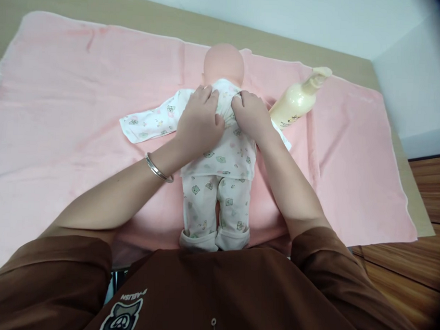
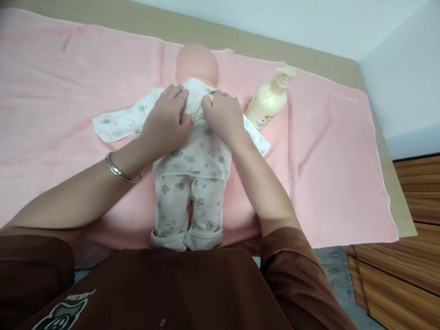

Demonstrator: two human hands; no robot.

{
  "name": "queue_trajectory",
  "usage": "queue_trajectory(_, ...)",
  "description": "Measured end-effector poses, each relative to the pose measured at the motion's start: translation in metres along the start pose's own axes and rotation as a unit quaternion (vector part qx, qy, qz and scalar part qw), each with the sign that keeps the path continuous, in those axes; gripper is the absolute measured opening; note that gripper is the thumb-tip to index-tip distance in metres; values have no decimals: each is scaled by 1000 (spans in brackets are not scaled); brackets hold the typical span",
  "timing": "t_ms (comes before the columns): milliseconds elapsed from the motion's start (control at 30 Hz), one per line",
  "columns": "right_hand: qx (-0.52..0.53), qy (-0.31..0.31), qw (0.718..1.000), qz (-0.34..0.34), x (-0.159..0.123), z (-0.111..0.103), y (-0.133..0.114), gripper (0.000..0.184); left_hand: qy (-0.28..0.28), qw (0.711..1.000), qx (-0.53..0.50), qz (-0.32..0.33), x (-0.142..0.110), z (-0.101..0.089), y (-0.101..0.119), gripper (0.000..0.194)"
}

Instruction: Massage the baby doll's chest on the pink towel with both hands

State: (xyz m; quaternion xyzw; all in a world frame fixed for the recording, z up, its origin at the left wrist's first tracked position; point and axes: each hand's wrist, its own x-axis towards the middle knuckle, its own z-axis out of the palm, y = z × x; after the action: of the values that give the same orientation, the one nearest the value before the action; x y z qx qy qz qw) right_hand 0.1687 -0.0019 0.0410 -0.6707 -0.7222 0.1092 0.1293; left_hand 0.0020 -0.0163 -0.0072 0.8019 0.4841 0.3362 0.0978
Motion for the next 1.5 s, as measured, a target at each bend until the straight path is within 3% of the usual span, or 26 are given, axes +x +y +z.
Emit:
queue_trajectory(133, -43, 1, 998, -48, -27, -5, -18, 51, -25, 997, -7, -69, 15, -12, -9, 18)
queue_trajectory(267, -78, -18, 992, -102, -51, -13, -36, 66, -43, 988, -68, -133, 26, -28, -13, 27)
queue_trajectory(367, -45, -7, 994, -96, -41, -12, -32, 56, -58, 990, -44, -122, 20, -29, -6, 34)
queue_trajectory(500, 4, 30, 998, -47, -15, -3, -14, 45, -34, 998, -25, -47, 5, -23, 10, 40)
queue_trajectory(633, -61, 24, 997, -42, -23, 1, -18, 49, -34, 996, -53, -65, 9, -27, 15, 5)
queue_trajectory(733, -92, 14, 993, -76, -47, -1, -35, 61, -49, 992, -33, -113, 21, -32, 7, 19)
queue_trajectory(867, -80, -4, 993, -85, -62, -3, -49, 63, -27, 990, -38, -130, 28, -26, -8, 24)
queue_trajectory(1033, 5, 30, 996, -83, -27, 1, -24, 44, -17, 999, -12, -36, 11, -17, -5, 23)
queue_trajectory(1167, 46, 26, 997, -47, -7, 6, -8, 45, -14, 999, -34, 17, -1, -23, 6, 32)
queue_trajectory(1267, 16, 29, 999, -30, -19, 7, -17, 52, -35, 998, -54, -5, 6, -26, 0, 24)
queue_trajectory(1400, -6, 17, 1000, -18, -51, 6, -44, 64, -60, 993, -70, -73, 26, -21, -19, 30)
queue_trajectory(1500, 8, 10, 1000, -6, -64, 7, -55, 62, -58, 991, -74, -92, 31, -17, -27, 36)
